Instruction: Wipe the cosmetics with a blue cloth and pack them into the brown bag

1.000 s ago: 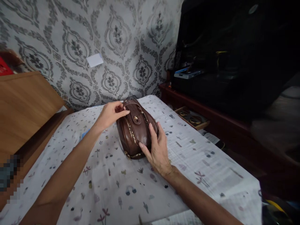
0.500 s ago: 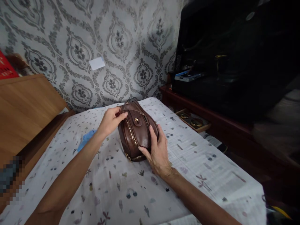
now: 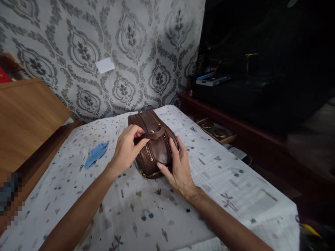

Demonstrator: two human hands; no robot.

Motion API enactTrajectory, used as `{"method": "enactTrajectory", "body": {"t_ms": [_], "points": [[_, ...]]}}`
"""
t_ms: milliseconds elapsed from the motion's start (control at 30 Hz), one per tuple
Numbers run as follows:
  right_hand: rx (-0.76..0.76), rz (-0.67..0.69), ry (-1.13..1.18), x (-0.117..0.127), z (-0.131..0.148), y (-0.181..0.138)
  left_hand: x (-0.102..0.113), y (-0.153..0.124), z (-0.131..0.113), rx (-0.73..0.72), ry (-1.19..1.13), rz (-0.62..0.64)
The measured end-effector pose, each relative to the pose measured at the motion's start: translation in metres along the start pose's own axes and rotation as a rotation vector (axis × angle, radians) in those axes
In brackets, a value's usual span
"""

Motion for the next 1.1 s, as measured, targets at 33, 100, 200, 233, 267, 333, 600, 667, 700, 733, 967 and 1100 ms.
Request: {"method": "enactTrajectory", "body": {"t_ms": [33, 100, 200, 233, 267, 333, 600, 667, 700, 733, 967, 1100], "points": [[-0.013, 0.006, 0.016, 0.001, -0.001, 0.000, 0.000, -0.002, -0.001, -0.038, 0.042, -0.022], [-0.043, 0.016, 0.054, 0.003, -0.002, 0.000, -0.001, -0.003, -0.002, -0.089, 0.110, -0.043], [-0.063, 0.023, 0.107, 0.005, -0.003, 0.001, -0.004, 0.001, -0.007, -0.132, 0.229, -0.030], [-0.063, 0.023, 0.115, 0.005, -0.003, 0.001, -0.005, 0.004, -0.010, -0.146, 0.274, -0.023], [-0.062, 0.024, 0.118, 0.006, -0.003, 0.001, -0.007, 0.008, -0.014, -0.159, 0.314, -0.011], [-0.060, 0.022, 0.108, 0.006, -0.004, 0.001, -0.013, 0.017, -0.023, -0.179, 0.364, 0.024], [0.015, -0.028, 0.014, 0.004, -0.003, 0.001, -0.028, 0.053, -0.030, -0.091, 0.296, 0.024], [0.024, -0.039, -0.006, 0.004, -0.003, 0.002, -0.027, 0.057, -0.023, -0.024, 0.172, 0.012], [0.029, -0.045, -0.015, 0.004, -0.003, 0.002, -0.027, 0.059, -0.020, 0.013, 0.094, 0.021], [0.033, -0.050, -0.023, 0.004, -0.003, 0.002, -0.028, 0.059, -0.017, 0.048, 0.016, 0.037], [0.043, -0.053, -0.024, 0.005, -0.003, 0.002, -0.033, 0.054, -0.018, 0.042, -0.178, 0.057], [-0.006, -0.017, 0.032, 0.005, -0.003, 0.002, -0.028, 0.056, -0.016, 0.041, -0.187, 0.133]]}}
Point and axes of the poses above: each hand's wrist, its own y-axis towards the middle knuckle, its own x-axis out of the back of the hand, z = x × y, the point moved 5 cm from there along y, towards the middle knuckle, and after that the axes turned 2 degrees about y, right-handed, at the moved point
